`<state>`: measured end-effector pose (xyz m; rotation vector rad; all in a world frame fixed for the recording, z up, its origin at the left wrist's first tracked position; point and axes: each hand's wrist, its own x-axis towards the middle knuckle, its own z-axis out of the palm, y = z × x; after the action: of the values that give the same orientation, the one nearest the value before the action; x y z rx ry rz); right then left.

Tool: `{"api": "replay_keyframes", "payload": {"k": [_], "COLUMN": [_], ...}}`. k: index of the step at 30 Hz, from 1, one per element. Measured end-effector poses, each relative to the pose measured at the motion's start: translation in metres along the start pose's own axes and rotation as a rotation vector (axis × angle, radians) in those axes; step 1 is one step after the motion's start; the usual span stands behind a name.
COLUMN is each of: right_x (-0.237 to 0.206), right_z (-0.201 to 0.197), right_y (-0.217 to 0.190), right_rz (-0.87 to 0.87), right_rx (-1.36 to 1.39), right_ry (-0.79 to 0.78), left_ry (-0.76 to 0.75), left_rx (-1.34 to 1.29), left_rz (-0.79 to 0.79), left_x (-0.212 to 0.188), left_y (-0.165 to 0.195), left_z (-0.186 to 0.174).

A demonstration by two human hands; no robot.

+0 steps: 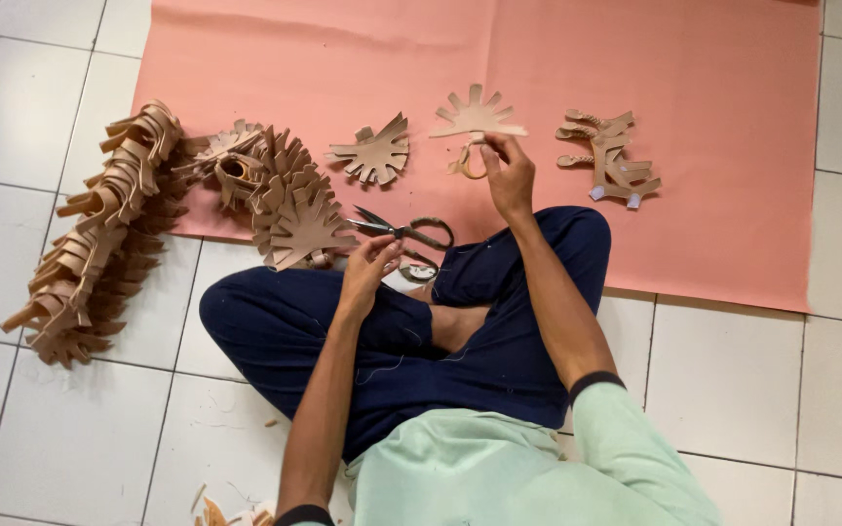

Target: The person sits on the floor and assembles small, star-shaped wooden craft parts by inserting a small white connector into the center of each piece. They handle the parts one at a time, placing the finished units on a pink mat. The person briefly gathers wood shavings from the floor before standing up at the end.

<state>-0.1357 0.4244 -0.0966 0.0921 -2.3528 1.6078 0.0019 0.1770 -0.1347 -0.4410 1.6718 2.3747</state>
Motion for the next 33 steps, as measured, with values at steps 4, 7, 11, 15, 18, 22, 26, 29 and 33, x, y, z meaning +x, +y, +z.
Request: {"api": "replay_keyframes", "payload": {"k": [4,7,11,15,18,22,26,29,33], "right_x": [0.013,0.022,0.056,0.076,0.048,0.026,0.031,0.027,0.020], "right_z": [0.006,-0.005,-0.054,-0.135,-0.173,-0.179,-0.173,-0.175,-0.172], "right_y": [0.020,0.026,0.039,0.057,0.075,0.097,0.110,0.116,0.116], "right_rz": [0.114,0.082,0.119,0.331,0.234,0.121,0.146,-0.179,0.050], "right_rx": [-0.184,-0.209,-0.237,-0.370,-0.878,-0.722,-0.580,-0.742,-0.740], "right_ry": [-0.029,0.080,0.117,0.068,-0.018,0.038,0.120,0.089,0.133], "left_ry": [0.019,-0.028,-0.032,-0.040,-0.010,0.061,0.076,0.095,0.102], "left_rx": [0.081,0.117,0.175,0.227,0.302,0.484,0.488,0.558,0.582], "left_rz": [0.088,0.104,0.065,0.063,0.103,0.188,0.251,0.240,0.304], "left_x": [0.000,0.000,0.000,0.000,0.000,0.003,0.004,-0.001,-0.004], "left_y": [-0.010,-0.014,-0.014,-0.013,-0.014,-0.021,-0.024,-0.023,-0.017], "left_z": [-0.001,0.004,0.010,0.014,0.017,0.020,0.020,0.020,0.022]}}
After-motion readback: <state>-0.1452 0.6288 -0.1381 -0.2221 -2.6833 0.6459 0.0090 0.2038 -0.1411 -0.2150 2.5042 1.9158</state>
